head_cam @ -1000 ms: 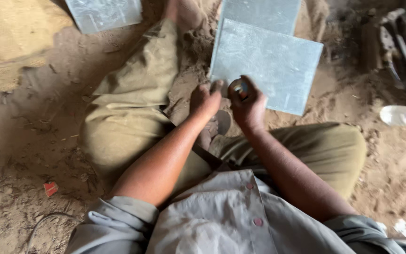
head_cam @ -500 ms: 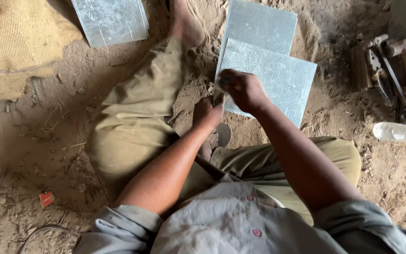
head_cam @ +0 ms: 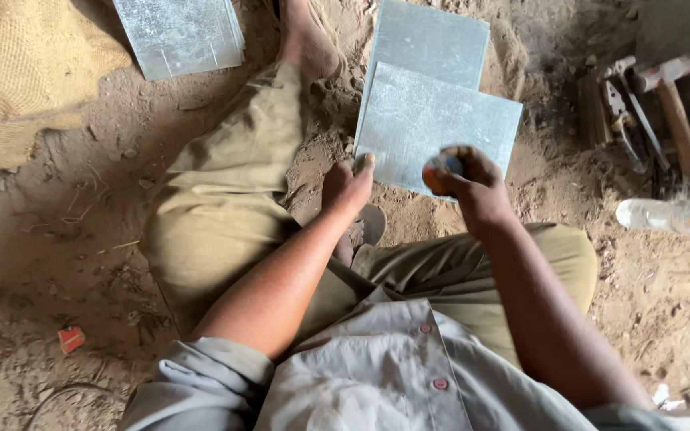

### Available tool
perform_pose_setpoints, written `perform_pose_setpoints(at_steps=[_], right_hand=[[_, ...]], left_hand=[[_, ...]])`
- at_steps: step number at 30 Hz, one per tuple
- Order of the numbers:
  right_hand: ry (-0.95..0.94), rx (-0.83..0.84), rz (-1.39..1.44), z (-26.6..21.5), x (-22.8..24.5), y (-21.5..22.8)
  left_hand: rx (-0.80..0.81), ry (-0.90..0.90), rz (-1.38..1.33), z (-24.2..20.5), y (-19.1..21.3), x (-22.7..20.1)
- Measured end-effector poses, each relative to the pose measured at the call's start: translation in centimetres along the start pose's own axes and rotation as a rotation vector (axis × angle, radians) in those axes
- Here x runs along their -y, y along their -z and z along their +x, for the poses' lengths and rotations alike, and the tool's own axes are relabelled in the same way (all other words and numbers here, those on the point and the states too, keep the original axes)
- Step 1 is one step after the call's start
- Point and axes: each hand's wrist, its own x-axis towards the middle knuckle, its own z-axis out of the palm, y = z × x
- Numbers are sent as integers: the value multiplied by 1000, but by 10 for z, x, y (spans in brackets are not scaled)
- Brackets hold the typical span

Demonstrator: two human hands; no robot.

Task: The person sits on the ground and uses a small handheld tool to smooth the edges of rectangular metal sheets. They repeatedly rub the tool along the edges of each sheet, then place the finished sheet onto a stack to the left.

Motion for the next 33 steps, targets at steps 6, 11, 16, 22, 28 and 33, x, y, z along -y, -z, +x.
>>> perform_pose_setpoints(at_steps=[6, 11, 16, 22, 28, 33], right_hand=[[-525, -151, 639, -29, -62, -33], [-547, -340, 506, -6, -82, -53], [-340, -431, 607, -3, -69, -50], [-116, -183, 369, -24, -63, 14], [-254, 78, -88, 0, -26, 73], [-285, 113, -202, 47, 12, 80]], left_hand=[[-244, -383, -185, -26, 11, -6], [-200, -185, -308, -47, 28, -20], [-171, -171, -528, -57, 27, -16], [-197, -162, -823, -41, 56, -13], [20, 54, -861, -37, 49, -4], [45, -32, -732, -33, 32, 5]])
